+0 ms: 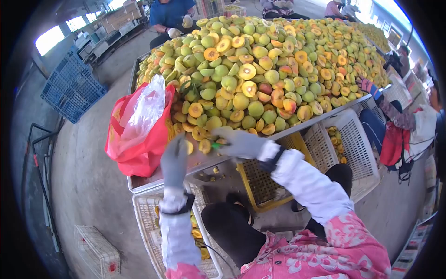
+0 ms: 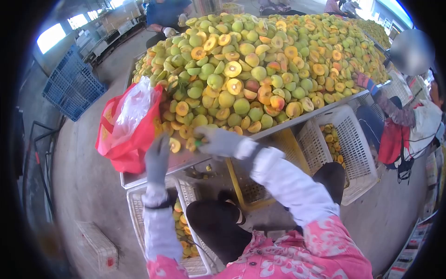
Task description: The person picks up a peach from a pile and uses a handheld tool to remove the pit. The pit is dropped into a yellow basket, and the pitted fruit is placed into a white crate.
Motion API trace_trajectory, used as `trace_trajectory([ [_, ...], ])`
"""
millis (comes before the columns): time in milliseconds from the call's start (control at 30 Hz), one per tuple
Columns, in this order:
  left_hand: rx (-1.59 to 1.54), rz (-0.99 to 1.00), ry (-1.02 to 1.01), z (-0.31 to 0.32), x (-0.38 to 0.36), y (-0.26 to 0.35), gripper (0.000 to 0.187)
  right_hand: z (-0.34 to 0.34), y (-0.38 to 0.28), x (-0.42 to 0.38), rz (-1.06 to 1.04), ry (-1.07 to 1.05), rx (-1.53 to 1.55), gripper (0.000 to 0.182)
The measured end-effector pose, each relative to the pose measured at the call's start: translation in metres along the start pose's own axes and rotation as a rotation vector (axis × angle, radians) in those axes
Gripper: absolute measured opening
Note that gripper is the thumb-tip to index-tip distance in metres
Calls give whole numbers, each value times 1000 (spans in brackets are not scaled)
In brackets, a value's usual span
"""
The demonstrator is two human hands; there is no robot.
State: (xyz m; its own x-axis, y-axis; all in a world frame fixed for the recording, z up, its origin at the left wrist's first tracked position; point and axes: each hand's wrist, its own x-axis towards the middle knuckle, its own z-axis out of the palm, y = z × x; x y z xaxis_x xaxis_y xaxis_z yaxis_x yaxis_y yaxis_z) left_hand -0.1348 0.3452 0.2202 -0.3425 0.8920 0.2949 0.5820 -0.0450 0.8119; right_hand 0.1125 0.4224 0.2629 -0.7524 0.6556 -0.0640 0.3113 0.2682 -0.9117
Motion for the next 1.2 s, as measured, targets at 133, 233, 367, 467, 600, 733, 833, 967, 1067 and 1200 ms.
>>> trace_trajectory([
  [133,602,378,227,85,96,2,47,-47,41,-104,272,154,413,38],
  [233,982,167,40,112,123,-1,47,-56,57,-168,424,264,566,40],
  [367,1111,194,175,131,110,-44,32,-25,65,-201,348,389,865,47],
  [467,848,138,266,104,89,-53,29,-14,58,-210,323,331,923,48],
  [600,-28,16,339,96,61,-51,30,-11,55,-222,327,224,967,55],
  [733,-935,-387,-377,147,-68,103,29,2,65,-232,135,324,947,36],
  [833,-677,-101,-404,192,-150,165,36,7,66,-250,65,450,876,20],
  [967,-846,-270,-591,220,-191,187,48,5,68,-273,29,642,578,22],
  [1067,-880,-360,-525,220,-204,172,57,3,51,-287,291,534,530,24],
  [1200,-1150,-654,-442,206,-191,186,74,8,50,-298,271,501,828,24],
])
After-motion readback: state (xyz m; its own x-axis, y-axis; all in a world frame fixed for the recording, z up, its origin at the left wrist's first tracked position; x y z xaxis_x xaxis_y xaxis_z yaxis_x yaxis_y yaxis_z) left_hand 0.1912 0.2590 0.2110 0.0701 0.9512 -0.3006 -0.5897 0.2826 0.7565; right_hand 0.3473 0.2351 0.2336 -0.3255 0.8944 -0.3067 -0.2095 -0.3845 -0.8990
